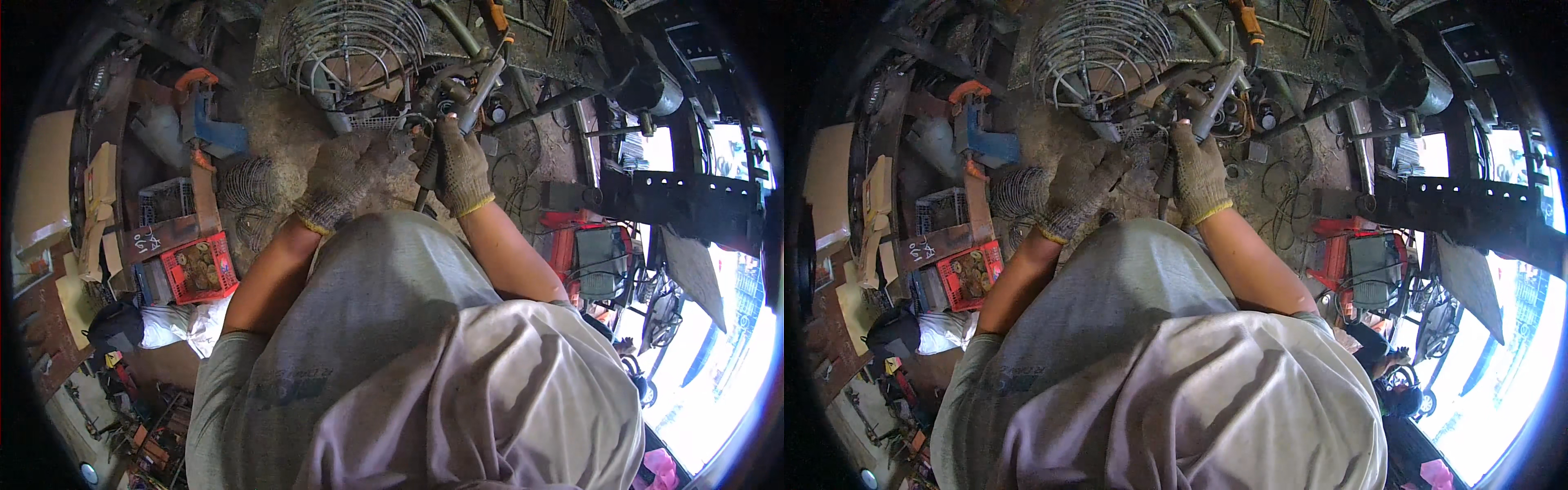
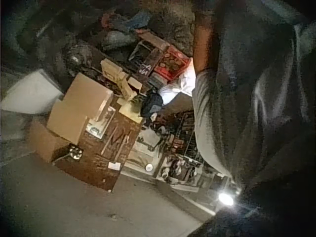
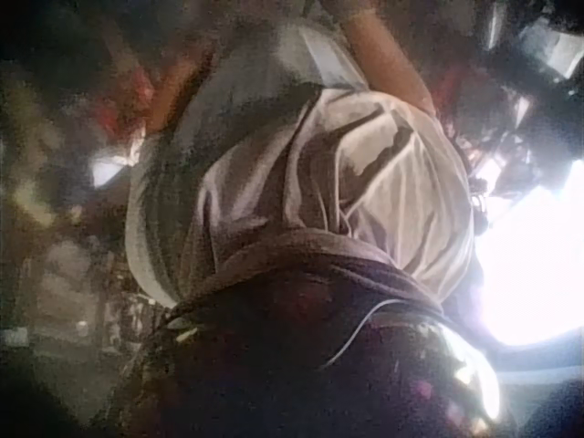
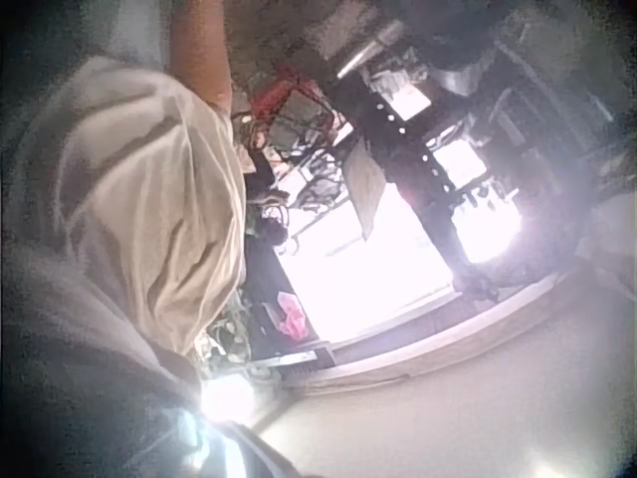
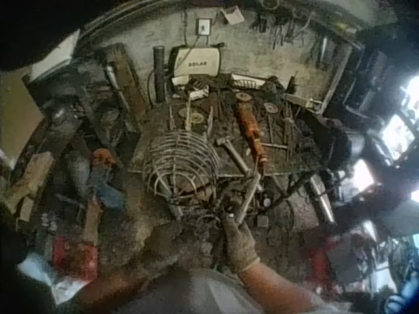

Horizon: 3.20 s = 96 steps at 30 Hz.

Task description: The person welds a small metal U-shaped bracket onto a curved wire frame structure using a handheld welding torch and then taps it with a hammer.

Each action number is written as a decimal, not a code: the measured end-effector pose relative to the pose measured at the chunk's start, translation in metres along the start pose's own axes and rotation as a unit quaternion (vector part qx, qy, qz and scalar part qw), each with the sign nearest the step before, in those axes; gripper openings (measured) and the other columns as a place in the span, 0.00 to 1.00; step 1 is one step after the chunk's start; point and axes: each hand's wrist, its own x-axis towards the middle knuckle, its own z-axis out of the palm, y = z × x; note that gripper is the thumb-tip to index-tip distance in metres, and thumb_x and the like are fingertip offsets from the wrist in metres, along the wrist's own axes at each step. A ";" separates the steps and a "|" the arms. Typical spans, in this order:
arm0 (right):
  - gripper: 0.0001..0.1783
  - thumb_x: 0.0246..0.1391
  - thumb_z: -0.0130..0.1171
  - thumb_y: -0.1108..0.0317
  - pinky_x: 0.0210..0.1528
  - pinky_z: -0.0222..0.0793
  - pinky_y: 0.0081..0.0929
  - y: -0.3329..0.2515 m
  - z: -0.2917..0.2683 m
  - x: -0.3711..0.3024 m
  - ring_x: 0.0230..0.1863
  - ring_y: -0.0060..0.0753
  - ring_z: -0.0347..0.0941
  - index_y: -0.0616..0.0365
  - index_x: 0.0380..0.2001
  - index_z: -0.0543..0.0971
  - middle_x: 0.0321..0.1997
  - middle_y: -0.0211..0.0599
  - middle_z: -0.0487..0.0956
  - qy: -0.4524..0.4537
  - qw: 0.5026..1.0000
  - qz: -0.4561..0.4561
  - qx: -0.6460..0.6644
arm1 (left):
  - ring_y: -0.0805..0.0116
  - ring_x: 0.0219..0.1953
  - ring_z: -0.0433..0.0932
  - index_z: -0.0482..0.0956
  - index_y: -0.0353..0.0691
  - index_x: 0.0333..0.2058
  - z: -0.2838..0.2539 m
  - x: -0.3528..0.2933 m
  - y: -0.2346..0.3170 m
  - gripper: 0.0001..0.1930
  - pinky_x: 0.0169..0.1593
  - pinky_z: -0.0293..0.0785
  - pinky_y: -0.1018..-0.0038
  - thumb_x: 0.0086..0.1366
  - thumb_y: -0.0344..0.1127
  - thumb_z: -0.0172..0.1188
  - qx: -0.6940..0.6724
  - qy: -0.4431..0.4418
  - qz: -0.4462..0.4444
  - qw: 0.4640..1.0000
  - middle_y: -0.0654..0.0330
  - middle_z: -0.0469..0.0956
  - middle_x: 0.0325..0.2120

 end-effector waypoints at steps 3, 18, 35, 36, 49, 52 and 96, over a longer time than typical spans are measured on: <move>0.22 0.67 0.50 0.51 0.32 0.79 0.32 -0.001 0.002 -0.001 0.32 0.35 0.79 0.60 0.47 0.72 0.39 0.42 0.81 -0.007 1.000 -0.007 0.021 | 0.66 0.26 0.76 0.81 0.34 0.35 0.000 0.000 -0.015 0.14 0.33 0.71 0.68 0.67 0.42 0.58 0.059 0.017 0.036 0.997 0.54 0.78 0.23; 0.18 0.64 0.58 0.55 0.34 0.81 0.40 0.020 -0.043 0.009 0.33 0.36 0.78 0.60 0.44 0.72 0.33 0.39 0.77 0.038 0.986 -0.046 0.154 | 0.78 0.25 0.71 0.79 0.39 0.34 -0.032 0.036 -0.079 0.12 0.31 0.69 0.77 0.71 0.41 0.56 -0.200 0.122 -0.080 0.969 0.67 0.75 0.23; 0.15 0.66 0.55 0.55 0.33 0.80 0.38 0.034 -0.052 -0.001 0.31 0.33 0.77 0.56 0.42 0.73 0.35 0.35 0.77 0.089 0.986 0.003 0.140 | 0.73 0.31 0.80 0.81 0.35 0.35 -0.036 0.048 -0.082 0.11 0.36 0.75 0.73 0.68 0.38 0.61 -0.108 0.170 -0.056 0.978 0.59 0.82 0.28; 0.14 0.66 0.55 0.56 0.33 0.80 0.38 0.035 -0.053 -0.001 0.31 0.33 0.77 0.56 0.42 0.73 0.35 0.36 0.77 0.079 0.986 -0.004 0.147 | 0.72 0.31 0.80 0.82 0.35 0.35 -0.036 0.049 -0.084 0.11 0.36 0.75 0.73 0.68 0.39 0.60 -0.054 0.182 -0.047 0.981 0.59 0.83 0.28; 0.14 0.66 0.54 0.57 0.32 0.79 0.37 0.033 -0.050 -0.001 0.31 0.34 0.76 0.56 0.46 0.72 0.35 0.37 0.76 0.080 0.986 0.021 0.145 | 0.60 0.34 0.83 0.79 0.34 0.43 -0.019 0.052 -0.085 0.12 0.36 0.81 0.65 0.67 0.35 0.62 -0.227 0.241 -0.097 0.939 0.53 0.83 0.36; 0.15 0.66 0.55 0.57 0.32 0.79 0.36 0.033 -0.050 -0.001 0.31 0.34 0.76 0.56 0.46 0.72 0.35 0.37 0.76 0.072 0.988 0.032 0.132 | 0.58 0.34 0.83 0.78 0.36 0.43 -0.005 0.062 -0.111 0.10 0.36 0.81 0.62 0.64 0.30 0.64 -0.340 0.272 -0.116 0.893 0.54 0.81 0.36; 0.15 0.64 0.57 0.55 0.32 0.78 0.37 0.034 -0.051 0.000 0.33 0.34 0.77 0.54 0.44 0.74 0.35 0.34 0.78 0.099 0.983 0.009 0.152 | 0.65 0.38 0.78 0.77 0.41 0.42 0.017 0.007 -0.097 0.07 0.47 0.79 0.58 0.68 0.34 0.57 -0.706 0.123 -0.215 0.663 0.61 0.79 0.35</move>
